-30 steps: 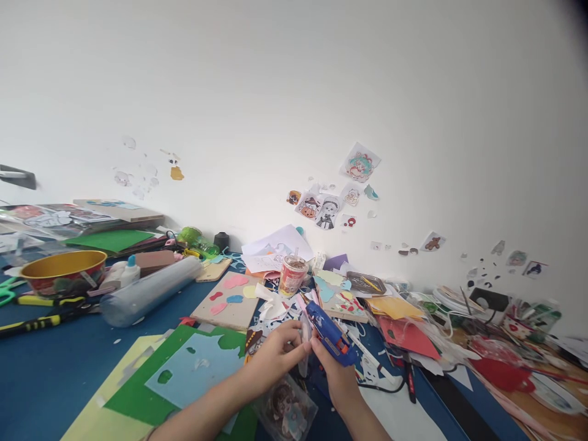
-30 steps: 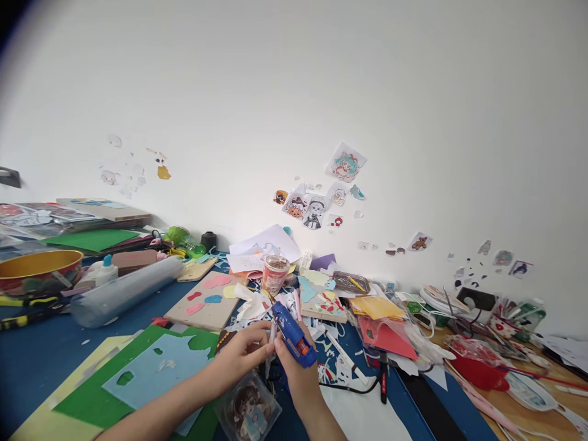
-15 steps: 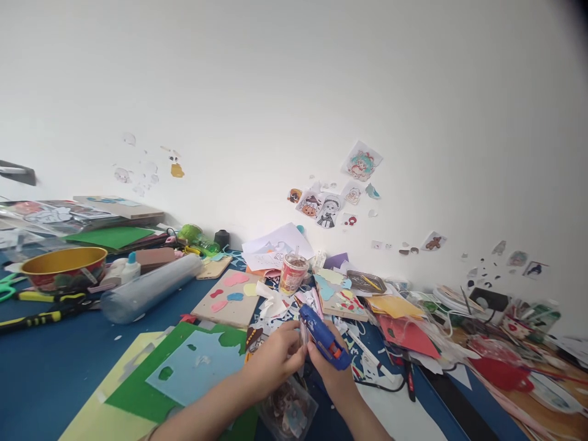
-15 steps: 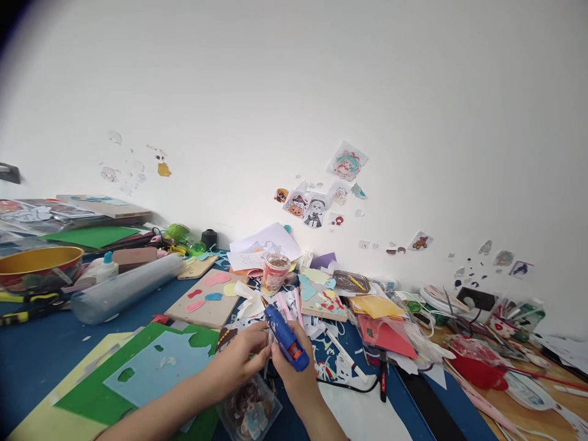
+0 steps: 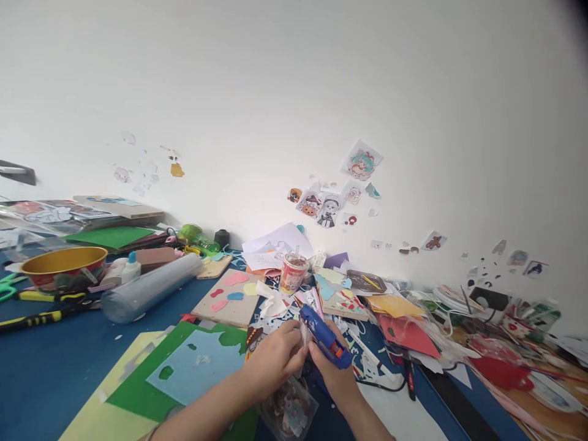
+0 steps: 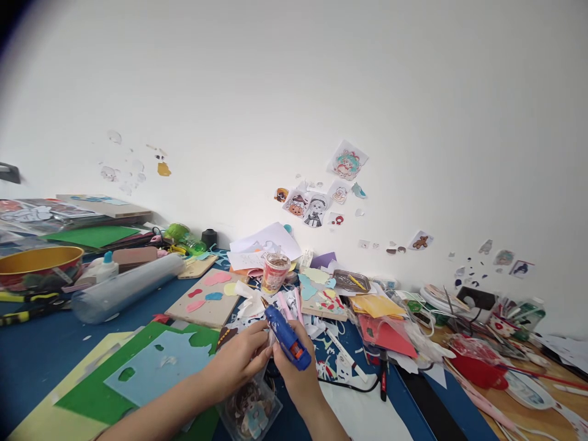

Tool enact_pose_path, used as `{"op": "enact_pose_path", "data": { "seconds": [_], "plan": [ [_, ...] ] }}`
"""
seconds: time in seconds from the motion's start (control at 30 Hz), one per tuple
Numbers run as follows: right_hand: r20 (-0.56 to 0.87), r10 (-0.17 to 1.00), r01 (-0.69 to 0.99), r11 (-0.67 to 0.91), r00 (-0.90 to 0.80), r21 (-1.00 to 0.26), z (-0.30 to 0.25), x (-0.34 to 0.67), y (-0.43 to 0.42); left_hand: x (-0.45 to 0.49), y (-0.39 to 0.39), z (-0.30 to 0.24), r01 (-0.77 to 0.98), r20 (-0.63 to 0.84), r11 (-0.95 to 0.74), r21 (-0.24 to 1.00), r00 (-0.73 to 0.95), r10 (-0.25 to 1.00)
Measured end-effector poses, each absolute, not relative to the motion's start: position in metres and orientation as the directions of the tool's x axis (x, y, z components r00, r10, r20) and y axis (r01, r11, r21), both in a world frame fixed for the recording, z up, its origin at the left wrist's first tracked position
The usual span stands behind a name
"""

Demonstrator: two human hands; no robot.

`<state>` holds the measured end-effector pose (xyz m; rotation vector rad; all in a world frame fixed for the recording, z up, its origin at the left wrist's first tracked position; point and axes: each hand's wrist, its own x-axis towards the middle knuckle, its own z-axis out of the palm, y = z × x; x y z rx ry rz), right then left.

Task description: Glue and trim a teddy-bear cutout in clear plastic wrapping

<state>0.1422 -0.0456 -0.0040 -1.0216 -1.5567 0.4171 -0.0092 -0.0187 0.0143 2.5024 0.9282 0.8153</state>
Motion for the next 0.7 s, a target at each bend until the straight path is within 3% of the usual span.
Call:
{"op": "enact_pose_path", "data": {
  "seconds": [0.27,0.7],
  "plan": [
    [0.566,0.816,0.373,0.493,0.114,-0.786,-0.0044,0.1402,-0.0442,-0.0095,-0.0174,0.0152,0.546,0.364,-0.714,0.438,0.618,0.696],
    [0.551,0.825,0.269,0.507,0.122,-0.819,-0.0108,0.1426,-0.0434,-0.0093,-0.0146,0.0121,0.430,0.391,-0.734,0.526,0.644,0.658]
  ]
}}
